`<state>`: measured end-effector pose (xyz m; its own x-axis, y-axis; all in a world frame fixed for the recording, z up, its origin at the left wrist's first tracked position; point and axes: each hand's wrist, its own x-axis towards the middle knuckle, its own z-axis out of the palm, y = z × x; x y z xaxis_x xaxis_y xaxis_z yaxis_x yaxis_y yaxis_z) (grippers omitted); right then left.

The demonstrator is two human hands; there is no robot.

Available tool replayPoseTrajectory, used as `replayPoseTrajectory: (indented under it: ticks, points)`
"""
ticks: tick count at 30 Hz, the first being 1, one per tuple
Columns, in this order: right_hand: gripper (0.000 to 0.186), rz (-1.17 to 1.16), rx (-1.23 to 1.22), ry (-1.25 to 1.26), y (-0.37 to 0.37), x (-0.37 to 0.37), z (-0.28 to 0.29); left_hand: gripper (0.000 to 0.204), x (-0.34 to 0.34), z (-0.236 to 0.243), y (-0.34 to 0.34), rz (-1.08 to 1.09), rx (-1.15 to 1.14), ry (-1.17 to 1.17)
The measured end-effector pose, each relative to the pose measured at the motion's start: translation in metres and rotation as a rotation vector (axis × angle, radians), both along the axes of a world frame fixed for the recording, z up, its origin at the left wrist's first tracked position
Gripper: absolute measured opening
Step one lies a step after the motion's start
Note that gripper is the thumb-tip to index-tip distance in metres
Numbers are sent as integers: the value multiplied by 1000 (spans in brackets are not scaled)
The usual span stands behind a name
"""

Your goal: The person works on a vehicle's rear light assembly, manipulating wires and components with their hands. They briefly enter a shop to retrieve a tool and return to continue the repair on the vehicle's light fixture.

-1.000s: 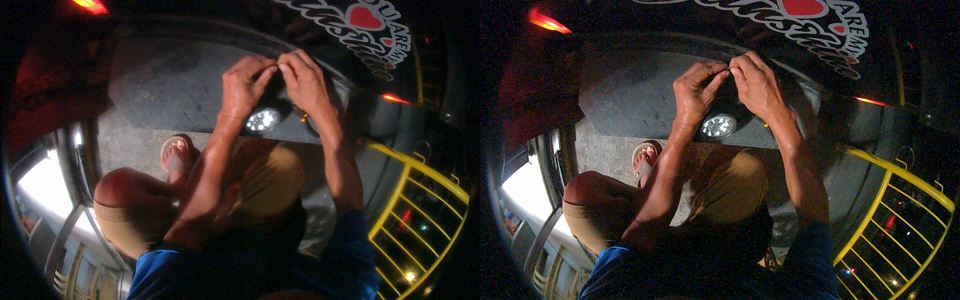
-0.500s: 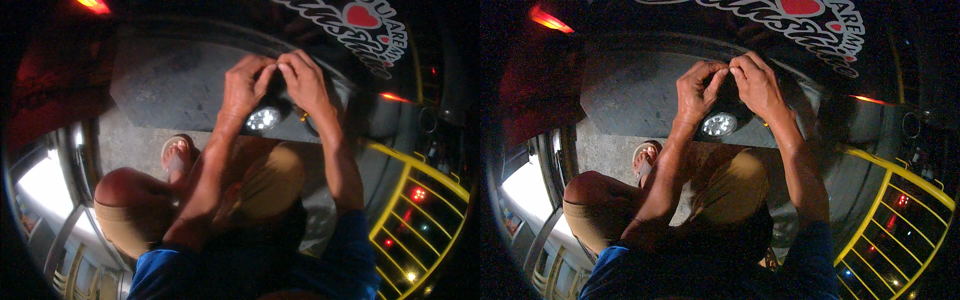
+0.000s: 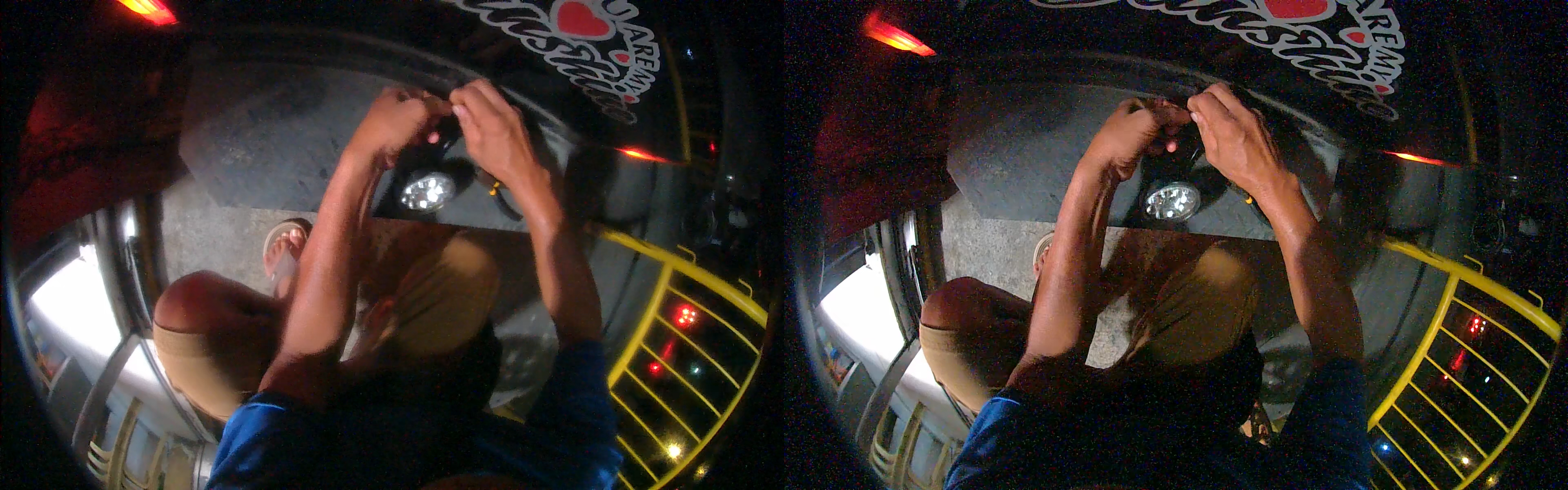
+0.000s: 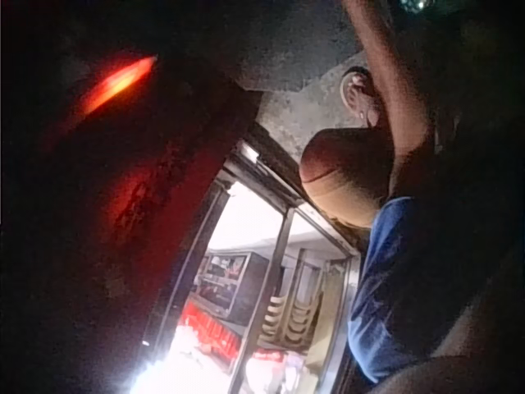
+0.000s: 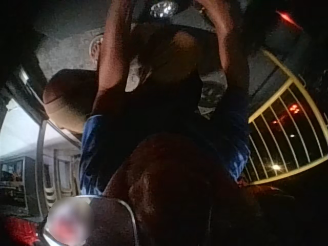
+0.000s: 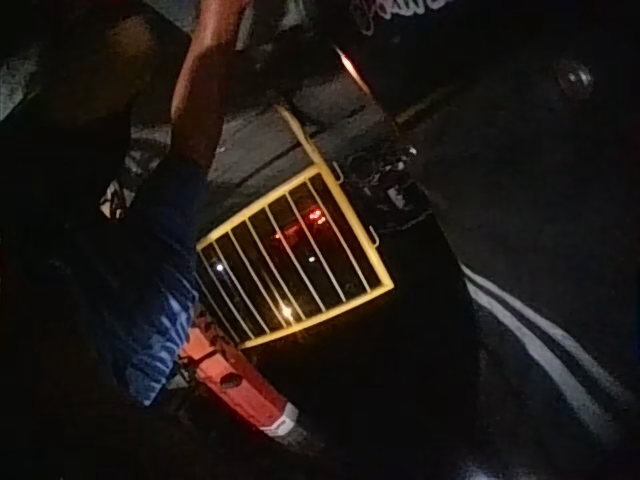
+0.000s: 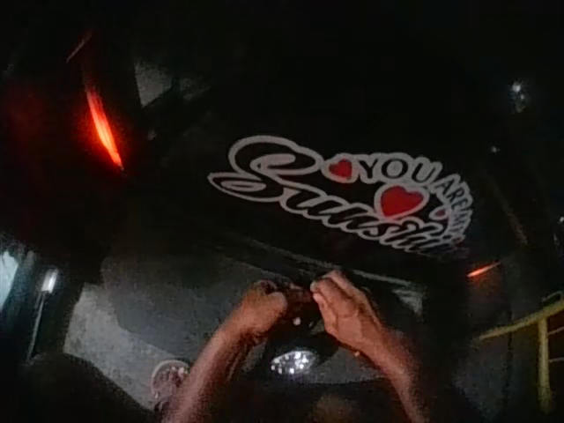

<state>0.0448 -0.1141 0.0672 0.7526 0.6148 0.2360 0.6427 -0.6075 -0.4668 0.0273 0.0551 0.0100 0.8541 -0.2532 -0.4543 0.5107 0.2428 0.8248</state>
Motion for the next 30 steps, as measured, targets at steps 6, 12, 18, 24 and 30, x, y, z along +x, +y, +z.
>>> replayPoseTrajectory:
  ticks: [6, 12, 18, 24, 30]
  points:
    - [5, 36, 19, 29, 1, 8, 7, 11, -13, 5, -4, 102, -360, 72]
    - [4, 21, 12, 62, 0, 5, 7, 19, -29, -3, -17, 359, 417, -574]
    - [5, -3, -9, 57, 1, 5, 8, 17, -30, -2, -21, 485, 522, -778]
    - [5, -16, -13, 75, 4, 5, 9, 13, -27, -5, -20, 495, 567, -873]
    - [5, -11, -13, 63, 3, 6, 9, 17, -25, 0, -22, 424, 617, -740]
